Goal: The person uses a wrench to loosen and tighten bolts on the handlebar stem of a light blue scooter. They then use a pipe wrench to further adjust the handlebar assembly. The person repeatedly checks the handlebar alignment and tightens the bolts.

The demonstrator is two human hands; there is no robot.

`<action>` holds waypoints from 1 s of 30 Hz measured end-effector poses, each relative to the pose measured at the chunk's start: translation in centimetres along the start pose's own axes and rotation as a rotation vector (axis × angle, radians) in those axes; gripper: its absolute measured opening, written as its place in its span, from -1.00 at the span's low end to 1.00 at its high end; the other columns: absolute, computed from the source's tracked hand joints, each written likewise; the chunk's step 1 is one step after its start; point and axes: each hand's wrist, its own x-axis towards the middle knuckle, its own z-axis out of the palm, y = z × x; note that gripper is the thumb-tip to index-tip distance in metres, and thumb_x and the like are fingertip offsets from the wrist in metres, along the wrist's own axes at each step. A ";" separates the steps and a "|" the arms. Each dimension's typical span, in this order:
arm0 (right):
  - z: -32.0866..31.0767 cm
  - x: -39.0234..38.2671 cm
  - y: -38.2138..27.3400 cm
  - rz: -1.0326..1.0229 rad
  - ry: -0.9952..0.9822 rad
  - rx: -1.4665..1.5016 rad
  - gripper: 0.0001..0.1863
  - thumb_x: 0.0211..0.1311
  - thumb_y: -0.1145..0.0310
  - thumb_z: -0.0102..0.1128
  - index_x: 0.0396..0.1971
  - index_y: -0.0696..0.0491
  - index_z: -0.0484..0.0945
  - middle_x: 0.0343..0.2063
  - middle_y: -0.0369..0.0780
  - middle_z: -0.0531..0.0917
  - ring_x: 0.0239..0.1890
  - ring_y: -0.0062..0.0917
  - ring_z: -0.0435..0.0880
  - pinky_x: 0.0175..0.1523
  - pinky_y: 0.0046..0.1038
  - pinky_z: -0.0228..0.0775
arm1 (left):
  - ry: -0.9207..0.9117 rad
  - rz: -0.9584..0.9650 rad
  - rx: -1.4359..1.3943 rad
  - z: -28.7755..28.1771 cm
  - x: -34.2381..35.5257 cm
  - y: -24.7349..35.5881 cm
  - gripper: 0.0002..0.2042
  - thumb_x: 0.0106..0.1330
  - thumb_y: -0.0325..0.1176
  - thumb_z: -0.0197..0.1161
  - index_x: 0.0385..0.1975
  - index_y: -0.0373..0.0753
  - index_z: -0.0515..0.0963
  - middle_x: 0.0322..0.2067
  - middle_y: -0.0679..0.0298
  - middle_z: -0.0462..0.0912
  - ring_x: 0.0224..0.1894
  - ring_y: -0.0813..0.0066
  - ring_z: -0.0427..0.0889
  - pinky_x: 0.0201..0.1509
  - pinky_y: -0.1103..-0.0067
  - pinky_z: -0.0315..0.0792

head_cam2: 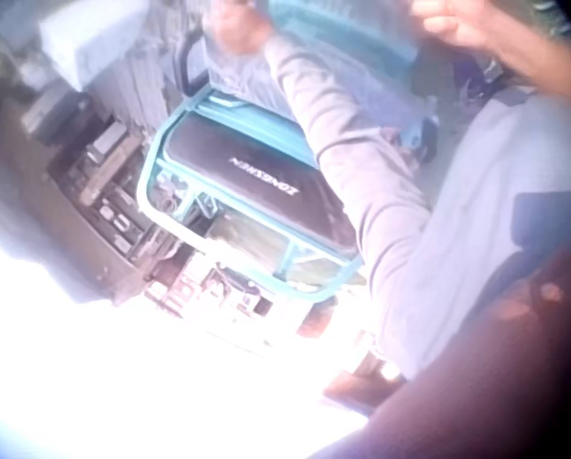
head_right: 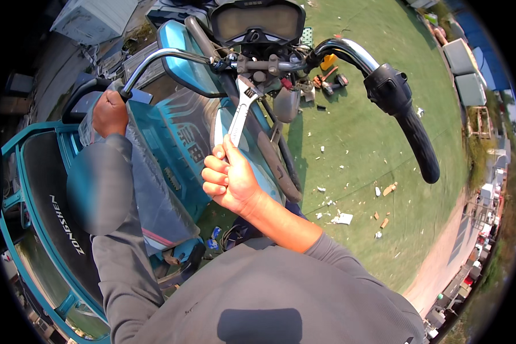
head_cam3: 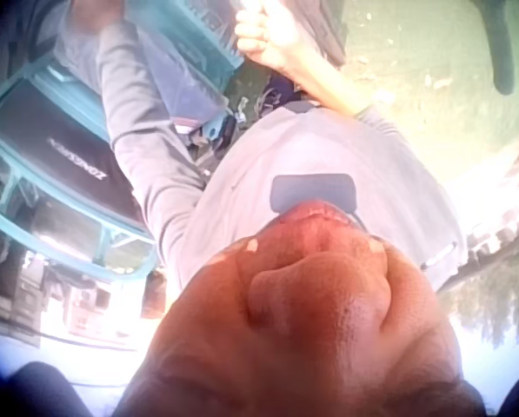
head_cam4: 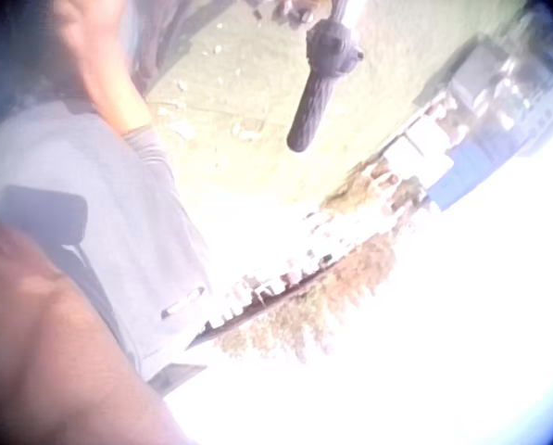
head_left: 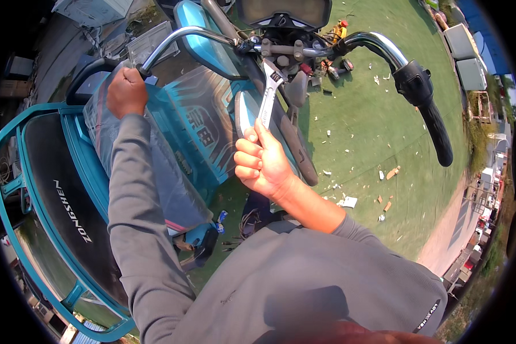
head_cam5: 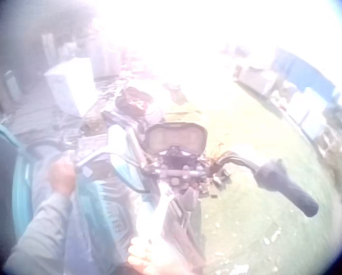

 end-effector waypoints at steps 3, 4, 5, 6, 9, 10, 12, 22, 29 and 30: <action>-0.3 2.4 2.2 -0.111 0.040 -0.061 -0.59 0.53 -0.12 -0.23 -0.41 -0.12 0.26 -0.70 -0.46 0.09 -0.71 -0.72 0.03 -0.62 -0.61 -0.06 | 0.007 0.009 -0.031 -0.2 -0.1 0.4 -0.62 0.30 -0.06 -0.10 -0.41 -0.12 0.63 -0.38 0.00 0.67 -0.28 -0.16 0.61 -0.26 0.12 0.45; -0.3 2.3 2.1 -0.128 0.073 -0.097 -0.59 0.53 -0.12 -0.22 -0.40 -0.11 0.26 -0.69 -0.46 0.09 -0.71 -0.72 0.03 -0.62 -0.61 -0.06 | 0.005 0.020 -0.031 -0.1 -0.1 0.4 -0.62 0.30 -0.06 -0.10 -0.41 -0.12 0.63 -0.38 0.00 0.67 -0.29 -0.16 0.61 -0.27 0.12 0.45; -0.4 2.3 2.2 -0.134 0.106 -0.132 -0.59 0.53 -0.12 -0.22 -0.40 -0.11 0.25 -0.69 -0.46 0.09 -0.70 -0.73 0.03 -0.62 -0.61 -0.06 | 0.009 0.025 -0.021 -0.1 -0.1 0.1 -0.62 0.30 -0.06 -0.10 -0.41 -0.12 0.63 -0.38 0.00 0.67 -0.29 -0.16 0.61 -0.27 0.12 0.44; -0.4 2.3 2.2 -0.140 0.139 -0.167 -0.59 0.53 -0.12 -0.21 -0.39 -0.10 0.25 -0.68 -0.46 0.09 -0.70 -0.73 0.03 -0.62 -0.61 -0.06 | 0.012 0.029 -0.012 0.0 0.0 -0.2 -0.62 0.31 -0.06 -0.10 -0.41 -0.12 0.63 -0.39 0.01 0.67 -0.29 -0.16 0.61 -0.27 0.12 0.44; -0.1 -0.2 0.2 -0.084 0.269 -0.223 -0.62 0.53 -0.08 -0.17 -0.38 -0.09 0.25 -0.67 -0.48 0.11 -0.70 -0.75 0.04 -0.65 -0.64 -0.09 | 0.009 0.041 -0.008 -0.2 0.1 -0.4 -0.63 0.31 -0.06 -0.10 -0.41 -0.12 0.64 -0.39 0.01 0.67 -0.30 -0.16 0.61 -0.28 0.12 0.44; 0.0 -1.4 -0.7 -0.058 0.282 -0.251 -0.63 0.54 -0.06 -0.15 -0.37 -0.09 0.26 -0.66 -0.48 0.11 -0.71 -0.76 0.04 -0.66 -0.66 -0.09 | 0.006 0.033 -0.013 -0.2 0.0 -0.3 -0.63 0.31 -0.06 -0.10 -0.41 -0.12 0.64 -0.39 0.01 0.67 -0.30 -0.16 0.61 -0.28 0.11 0.44; 0.1 -3.8 -2.7 -0.019 0.348 -0.324 -0.66 0.54 -0.02 -0.13 -0.35 -0.08 0.28 -0.66 -0.49 0.13 -0.71 -0.78 0.04 -0.68 -0.68 -0.10 | -0.001 0.021 -0.031 -0.2 -0.1 0.2 -0.63 0.31 -0.06 -0.09 -0.41 -0.12 0.64 -0.39 0.01 0.67 -0.30 -0.16 0.61 -0.28 0.11 0.44; -0.1 -9.2 -9.6 0.157 0.389 -0.545 -0.73 0.55 0.13 -0.15 -0.33 -0.04 0.34 -0.68 -0.50 0.16 -0.74 -0.82 0.02 -0.72 -0.70 -0.15 | 0.001 0.006 0.005 -0.2 -0.1 0.4 -0.62 0.31 -0.06 -0.11 -0.38 -0.10 0.65 -0.37 0.02 0.68 -0.27 -0.15 0.62 -0.26 0.11 0.44; -2.3 -7.8 -8.2 0.079 0.327 -0.572 -0.72 0.56 0.11 -0.15 -0.34 -0.04 0.32 -0.68 -0.51 0.12 -0.73 -0.81 0.00 -0.71 -0.69 -0.19 | 0.008 0.023 -0.012 -0.1 0.0 -0.2 -0.62 0.32 -0.05 -0.10 -0.37 -0.09 0.65 -0.36 0.02 0.68 -0.27 -0.16 0.61 -0.27 0.10 0.43; -2.4 -7.8 -8.2 0.080 0.317 -0.570 -0.72 0.56 0.10 -0.15 -0.34 -0.04 0.32 -0.68 -0.51 0.12 -0.73 -0.81 0.00 -0.71 -0.69 -0.18 | 0.009 0.026 -0.009 0.0 -0.1 -0.2 -0.63 0.32 -0.05 -0.10 -0.37 -0.09 0.65 -0.36 0.02 0.68 -0.27 -0.17 0.61 -0.27 0.09 0.43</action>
